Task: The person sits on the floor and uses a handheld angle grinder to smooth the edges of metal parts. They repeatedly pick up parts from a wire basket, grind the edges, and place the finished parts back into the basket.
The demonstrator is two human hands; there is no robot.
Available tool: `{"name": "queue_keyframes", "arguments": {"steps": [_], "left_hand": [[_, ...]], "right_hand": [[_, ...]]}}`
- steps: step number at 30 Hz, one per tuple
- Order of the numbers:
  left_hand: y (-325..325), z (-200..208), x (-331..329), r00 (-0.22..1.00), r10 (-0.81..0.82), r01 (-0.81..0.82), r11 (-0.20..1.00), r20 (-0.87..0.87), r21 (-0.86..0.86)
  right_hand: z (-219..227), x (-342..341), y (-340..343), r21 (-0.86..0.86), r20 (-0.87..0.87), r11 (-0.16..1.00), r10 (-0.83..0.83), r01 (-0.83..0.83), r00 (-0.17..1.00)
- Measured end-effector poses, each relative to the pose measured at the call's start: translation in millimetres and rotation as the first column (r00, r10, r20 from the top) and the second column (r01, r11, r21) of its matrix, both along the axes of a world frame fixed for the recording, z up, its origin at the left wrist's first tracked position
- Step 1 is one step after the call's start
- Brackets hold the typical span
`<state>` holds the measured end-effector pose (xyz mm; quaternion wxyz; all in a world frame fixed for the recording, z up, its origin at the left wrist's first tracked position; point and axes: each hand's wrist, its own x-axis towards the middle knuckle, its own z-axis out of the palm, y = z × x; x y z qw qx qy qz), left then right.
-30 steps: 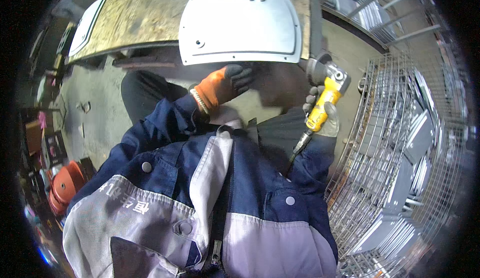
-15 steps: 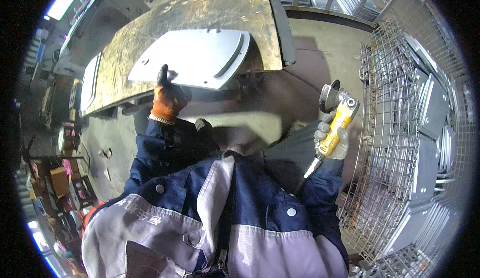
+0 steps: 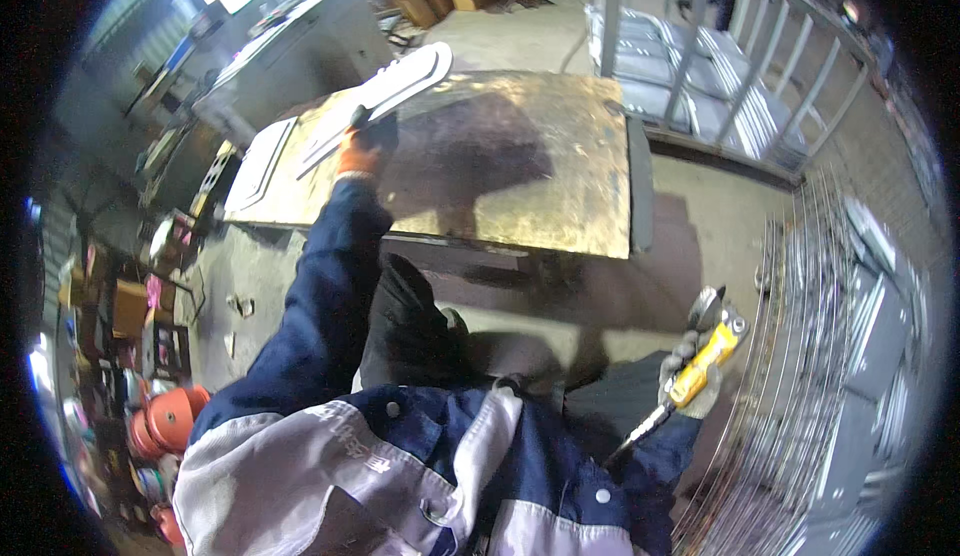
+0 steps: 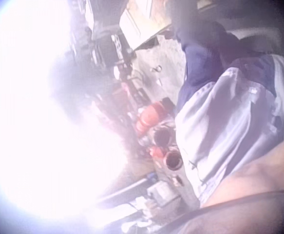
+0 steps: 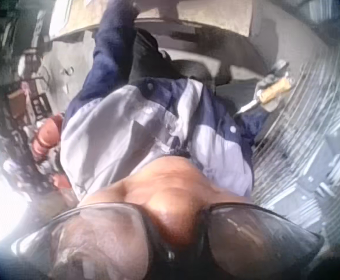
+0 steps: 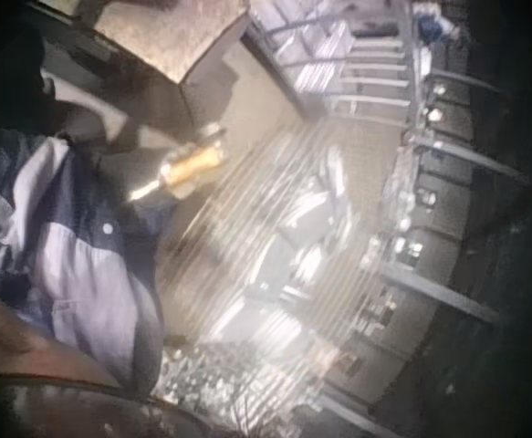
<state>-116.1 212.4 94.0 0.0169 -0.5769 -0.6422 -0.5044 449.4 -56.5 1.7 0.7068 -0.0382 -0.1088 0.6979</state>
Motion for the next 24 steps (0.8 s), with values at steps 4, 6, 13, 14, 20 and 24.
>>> {"name": "queue_keyframes", "arguments": {"steps": [4, 6, 13, 14, 20, 24], "left_hand": [[29, -20, 50, 0.382, -0.588, 0.728, 0.667, 0.713, 0.16], [2, -32, 97, 0.502, -0.864, 0.859, 0.503, -0.035, -0.09], [-139, -56, 243, -0.198, -0.001, 0.979, 0.057, 0.98, 0.198], [-146, -55, 251, -0.248, 0.024, 0.969, 0.024, 0.969, 0.247], [-139, -23, 315, -0.038, -0.106, 0.999, 0.029, 0.994, 0.042], [-134, 10, 360, -0.158, -0.209, 0.987, -0.036, 0.965, 0.154]], "right_hand": [[-4, 5, -4, -0.007, 0.059, 1.0, 0.03, -0.03, 0.998], [-5, 8, -4, 0.028, 0.085, 0.999, 0.019, -0.022, 0.996], [8, -3, -26, -0.036, 0.202, 0.999, -0.015, 0.022, 0.979], [12, -3, -33, -0.045, 0.234, 0.999, 0.002, 0.009, 0.972], [8, 11, -34, 0.038, 0.231, 0.999, -0.024, 0.016, 0.973], [-6, 41, -15, -0.141, 0.243, 0.99, 0.012, 0.023, 0.97]]}}
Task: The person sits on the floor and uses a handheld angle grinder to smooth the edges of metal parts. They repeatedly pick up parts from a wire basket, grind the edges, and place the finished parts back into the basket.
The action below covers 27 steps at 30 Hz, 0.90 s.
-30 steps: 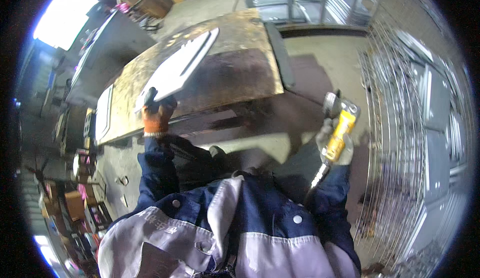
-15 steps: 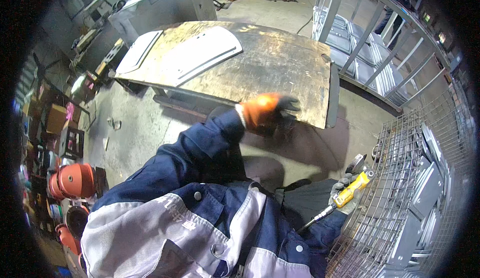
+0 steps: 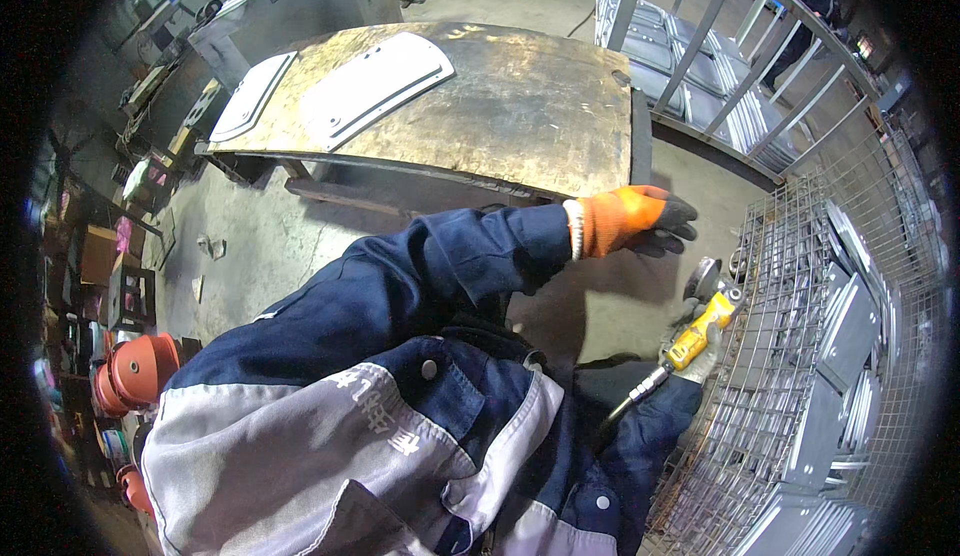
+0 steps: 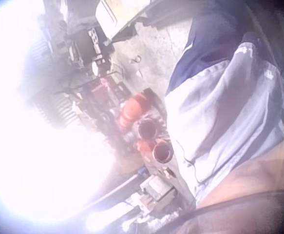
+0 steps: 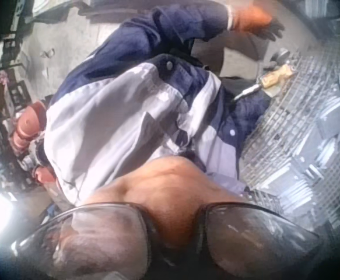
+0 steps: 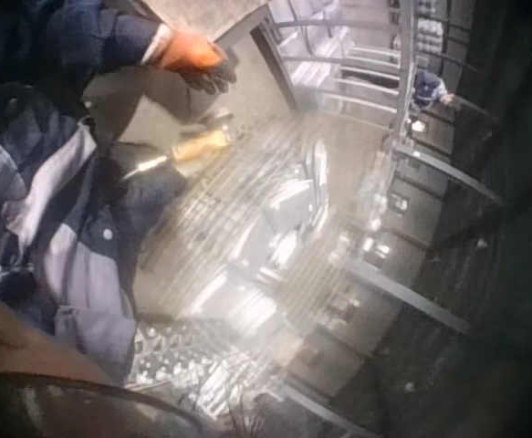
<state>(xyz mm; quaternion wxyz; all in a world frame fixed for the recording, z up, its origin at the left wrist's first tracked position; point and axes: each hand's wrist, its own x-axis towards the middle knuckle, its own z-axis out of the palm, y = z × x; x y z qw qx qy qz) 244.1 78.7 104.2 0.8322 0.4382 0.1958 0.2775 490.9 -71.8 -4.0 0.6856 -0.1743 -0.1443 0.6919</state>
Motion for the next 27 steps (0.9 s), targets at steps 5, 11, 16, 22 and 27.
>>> {"name": "queue_keyframes", "arguments": {"steps": [5, 11, 16, 22, 27], "left_hand": [[-2, 15, 51, 0.992, -0.106, 0.121, 0.946, -0.067, 0.301], [-9, 10, 102, 0.983, -0.102, 0.144, 0.943, -0.153, 0.299], [-11, 7, 156, 0.905, -0.423, 0.421, 0.905, 0.036, 0.061], [-14, 21, 257, 0.835, -0.542, 0.548, 0.835, -0.089, 0.052], [-56, 27, 347, 0.714, -0.686, 0.695, 0.719, -0.14, 0.025]], "right_hand": [[-47, 14, -6, -0.193, -0.105, 0.979, -0.082, 0.061, 0.991], [-74, 29, 0, -0.201, 0.212, 0.95, -0.195, 0.238, 0.958], [-57, -3, -16, -0.46, 0.024, 0.83, -0.344, 0.315, 0.939], [-41, -3, -17, -0.429, 0.054, 0.856, -0.295, 0.289, 0.954], [-33, 4, -33, -0.35, 0.276, 0.858, -0.288, 0.375, 0.917]]}}
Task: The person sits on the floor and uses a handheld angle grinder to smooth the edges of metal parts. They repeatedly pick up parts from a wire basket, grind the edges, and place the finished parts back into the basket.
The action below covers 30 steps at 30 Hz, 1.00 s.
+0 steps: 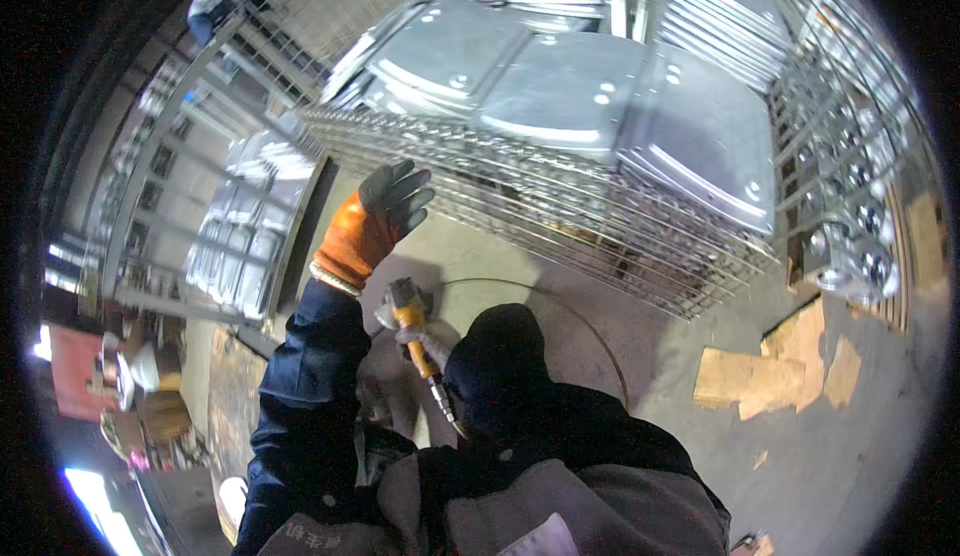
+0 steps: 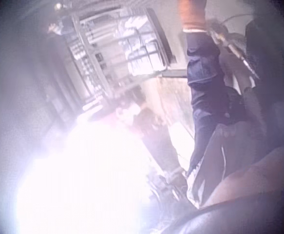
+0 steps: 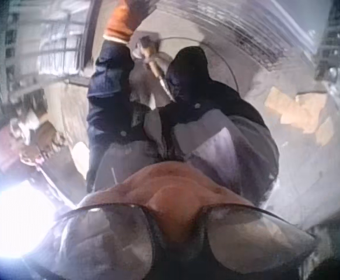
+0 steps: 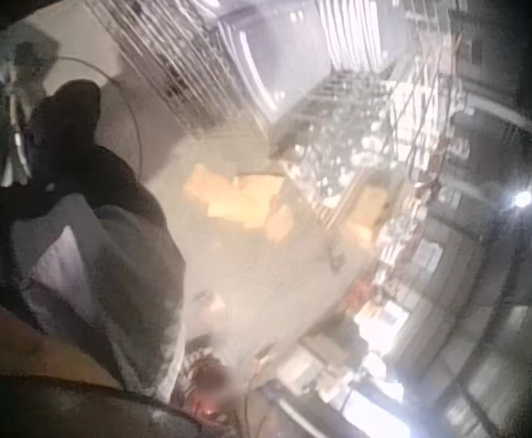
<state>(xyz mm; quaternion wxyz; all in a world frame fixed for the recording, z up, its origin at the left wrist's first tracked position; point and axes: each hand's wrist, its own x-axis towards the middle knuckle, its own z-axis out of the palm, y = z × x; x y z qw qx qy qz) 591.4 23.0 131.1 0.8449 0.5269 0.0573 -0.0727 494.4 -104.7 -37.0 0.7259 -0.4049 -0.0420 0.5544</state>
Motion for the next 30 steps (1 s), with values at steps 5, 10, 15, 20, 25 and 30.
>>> {"name": "queue_keyframes", "arguments": {"steps": [5, 10, 15, 20, 25, 30], "left_hand": [[-69, -3, 65, 0.982, -0.186, 0.186, 0.98, -0.001, 0.066], [-100, -6, 119, 0.923, 0.054, -0.26, 0.817, 0.38, 0.515], [-23, -17, 184, 0.874, 0.453, -0.484, 0.838, 0.175, 0.251], [90, -44, 261, 0.73, 0.671, -0.646, 0.614, 0.132, 0.453], [180, -58, 300, 0.848, 0.131, -0.433, -0.388, 0.513, 0.814], [205, -60, 328, 0.89, 0.18, -0.438, 0.082, 0.419, 0.895]], "right_hand": [[1, 9, -3, -0.034, 0.122, 0.999, -0.028, 0.033, 0.992], [-21, 13, -10, 0.01, 0.057, 0.991, -0.136, 0.135, 0.989], [-26, 31, -19, 0.079, -0.259, 0.953, -0.264, 0.293, 0.929], [-20, 42, -28, 0.028, -0.244, 0.95, -0.295, 0.31, 0.924], [-30, 45, -22, 0.06, -0.209, 0.96, -0.257, 0.275, 0.944], [-38, 55, -17, 0.036, -0.125, 0.949, -0.306, 0.313, 0.944]]}}
